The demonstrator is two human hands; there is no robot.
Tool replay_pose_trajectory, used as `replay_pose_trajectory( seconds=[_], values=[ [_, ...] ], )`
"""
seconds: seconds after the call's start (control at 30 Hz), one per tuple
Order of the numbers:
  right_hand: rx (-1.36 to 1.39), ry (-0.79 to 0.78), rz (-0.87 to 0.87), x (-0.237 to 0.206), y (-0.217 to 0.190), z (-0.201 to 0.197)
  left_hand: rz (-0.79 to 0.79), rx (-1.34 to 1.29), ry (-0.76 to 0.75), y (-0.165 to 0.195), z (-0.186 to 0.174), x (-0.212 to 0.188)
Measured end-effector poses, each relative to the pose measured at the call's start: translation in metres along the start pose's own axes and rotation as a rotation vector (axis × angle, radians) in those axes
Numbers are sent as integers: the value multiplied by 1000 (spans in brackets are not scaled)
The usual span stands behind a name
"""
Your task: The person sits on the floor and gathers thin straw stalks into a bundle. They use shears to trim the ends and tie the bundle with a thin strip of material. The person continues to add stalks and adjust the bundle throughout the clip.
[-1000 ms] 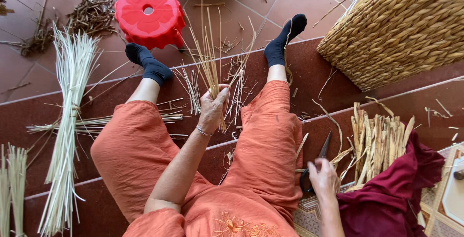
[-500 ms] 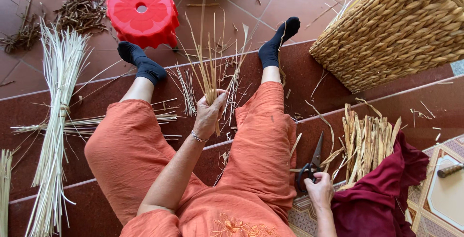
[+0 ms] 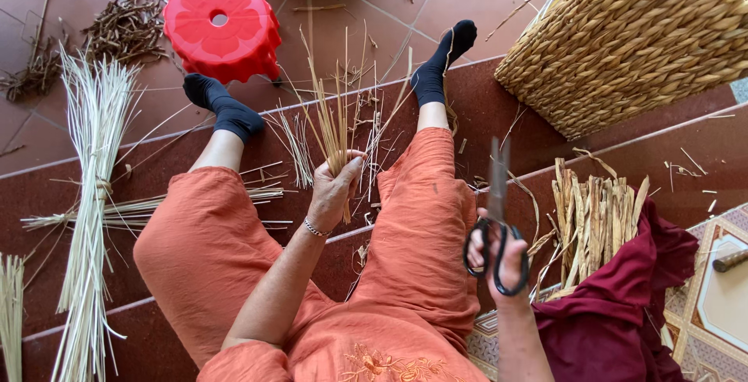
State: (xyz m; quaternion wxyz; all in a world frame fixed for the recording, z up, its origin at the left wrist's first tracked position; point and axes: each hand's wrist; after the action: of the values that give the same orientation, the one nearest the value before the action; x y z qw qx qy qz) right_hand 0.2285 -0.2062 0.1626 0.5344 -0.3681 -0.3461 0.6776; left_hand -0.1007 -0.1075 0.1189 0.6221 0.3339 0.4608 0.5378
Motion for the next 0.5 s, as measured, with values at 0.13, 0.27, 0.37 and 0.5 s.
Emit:
replay_pose_trajectory(
  seconds=[0.13,0.27,0.37,0.5],
  values=[
    [18,-169,34,45,-1,43,58,89,7,-3,-3,-1],
    [-27,-210,22,67,1,70,70,94,23,-8,-10,4],
    [-52,-163,61,72,-1,81,59,79,31,-14,-13,6],
    [-45,-153,8,74,-1,86,92,72,36,-18,-13,6]
  ],
)
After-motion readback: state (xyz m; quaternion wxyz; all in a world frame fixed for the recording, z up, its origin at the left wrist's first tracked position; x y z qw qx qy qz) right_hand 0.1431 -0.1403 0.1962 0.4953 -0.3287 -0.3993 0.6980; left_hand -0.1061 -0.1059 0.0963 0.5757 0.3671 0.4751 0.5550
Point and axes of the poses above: each hand's wrist, its own x-axis towards the middle knuckle, its own z-axis out of the palm, y = z × x, and after that the axes turned 8 degrees about x, right-handed
